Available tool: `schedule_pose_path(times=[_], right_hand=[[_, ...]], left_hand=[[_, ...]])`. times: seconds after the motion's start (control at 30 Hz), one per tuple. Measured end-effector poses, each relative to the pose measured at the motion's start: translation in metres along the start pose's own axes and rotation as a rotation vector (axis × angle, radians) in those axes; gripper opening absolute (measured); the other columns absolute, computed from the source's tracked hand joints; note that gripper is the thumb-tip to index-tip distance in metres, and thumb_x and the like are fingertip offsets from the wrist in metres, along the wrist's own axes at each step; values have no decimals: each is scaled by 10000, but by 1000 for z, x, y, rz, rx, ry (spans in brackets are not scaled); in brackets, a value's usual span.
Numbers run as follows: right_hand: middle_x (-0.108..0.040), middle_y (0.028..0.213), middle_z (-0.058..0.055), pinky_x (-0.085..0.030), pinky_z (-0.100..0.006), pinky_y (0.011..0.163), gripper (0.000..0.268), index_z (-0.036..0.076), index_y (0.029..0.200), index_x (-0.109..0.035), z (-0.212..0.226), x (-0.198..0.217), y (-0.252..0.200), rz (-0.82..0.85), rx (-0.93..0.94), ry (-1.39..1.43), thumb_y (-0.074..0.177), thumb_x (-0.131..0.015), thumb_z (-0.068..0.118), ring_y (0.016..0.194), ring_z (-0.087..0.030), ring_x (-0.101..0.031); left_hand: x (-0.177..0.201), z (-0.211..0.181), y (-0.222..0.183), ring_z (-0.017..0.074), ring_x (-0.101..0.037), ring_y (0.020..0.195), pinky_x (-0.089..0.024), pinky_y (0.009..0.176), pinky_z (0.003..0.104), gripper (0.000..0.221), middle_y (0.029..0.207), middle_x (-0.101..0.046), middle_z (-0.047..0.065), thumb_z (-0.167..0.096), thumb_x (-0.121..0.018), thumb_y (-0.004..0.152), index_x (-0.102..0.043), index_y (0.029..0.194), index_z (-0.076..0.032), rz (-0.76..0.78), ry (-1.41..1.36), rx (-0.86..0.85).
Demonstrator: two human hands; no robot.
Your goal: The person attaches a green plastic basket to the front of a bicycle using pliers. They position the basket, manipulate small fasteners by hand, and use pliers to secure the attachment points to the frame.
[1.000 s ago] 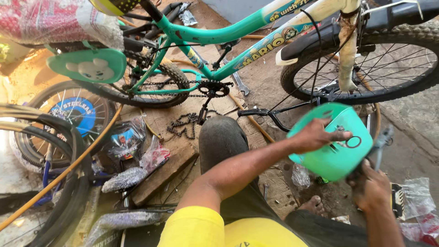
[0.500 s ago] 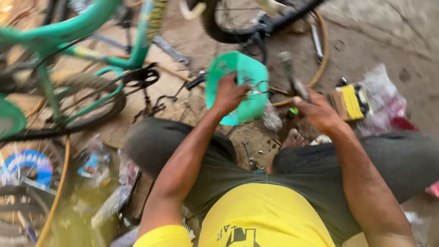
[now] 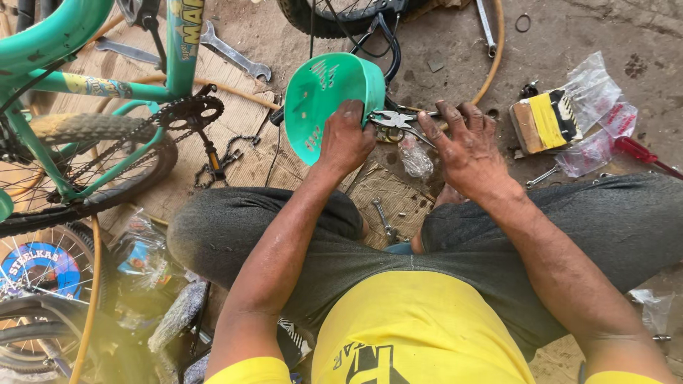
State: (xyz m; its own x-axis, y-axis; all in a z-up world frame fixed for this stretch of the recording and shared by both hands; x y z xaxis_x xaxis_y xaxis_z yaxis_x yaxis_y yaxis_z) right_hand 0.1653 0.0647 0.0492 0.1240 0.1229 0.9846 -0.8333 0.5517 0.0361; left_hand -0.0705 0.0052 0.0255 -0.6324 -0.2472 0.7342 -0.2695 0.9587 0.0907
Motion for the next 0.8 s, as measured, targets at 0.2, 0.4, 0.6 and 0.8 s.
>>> schedule_pose_path(times=[0.2, 0.4, 0.6, 0.8], right_hand=[[-478, 1462, -171, -430, -532, 964, 732, 223, 1624, -389, 8, -1, -3, -81, 4, -52, 957, -628, 39, 1261, -357, -493], [-670, 1305, -184, -510, -419, 876, 639, 375, 1568, -429, -21, -18, 8, 757, -507, 709, 968, -645, 425, 996, -261, -684], [-484, 1481, -215, -467, -557, 1002, 755, 241, 1620, -308, 14, -8, -3, 233, -158, -31, 963, -647, 393, 1246, -415, -554], [-474, 1384, -215, -431, -539, 1035, 720, 372, 1561, -394, -12, -30, 4, 600, -434, 680, 902, -676, 437, 1195, -353, -532]], left_hand=[[-6, 5, 0, 489, -629, 940, -503, 829, 565, 232, 1013, -628, 282, -58, -665, 803, -573, 991, 45, 43, 43, 9], [-17, 7, -8, 472, -658, 886, -526, 786, 563, 283, 1030, -635, 269, -66, -672, 830, -574, 1072, 44, 93, 54, -1], [-24, 9, -13, 470, -662, 859, -525, 754, 571, 265, 1007, -648, 256, -69, -684, 789, -585, 1018, 22, 87, 121, 0], [-20, 9, -7, 471, -661, 866, -523, 764, 572, 226, 1003, -655, 246, -57, -677, 791, -589, 987, 13, 31, 95, -18]])
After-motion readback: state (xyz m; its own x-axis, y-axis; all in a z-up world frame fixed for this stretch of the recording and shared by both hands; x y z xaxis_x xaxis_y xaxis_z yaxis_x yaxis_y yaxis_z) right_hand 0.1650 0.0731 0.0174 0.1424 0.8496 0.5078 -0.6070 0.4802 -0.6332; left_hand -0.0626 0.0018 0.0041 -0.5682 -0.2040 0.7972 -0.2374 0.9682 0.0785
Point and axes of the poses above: each hand's wrist, its own y-axis towards the middle knuckle, its own x-axis out of the back of the hand, z = x × y, the point moved 3 cm from there along y, towards the middle knuckle
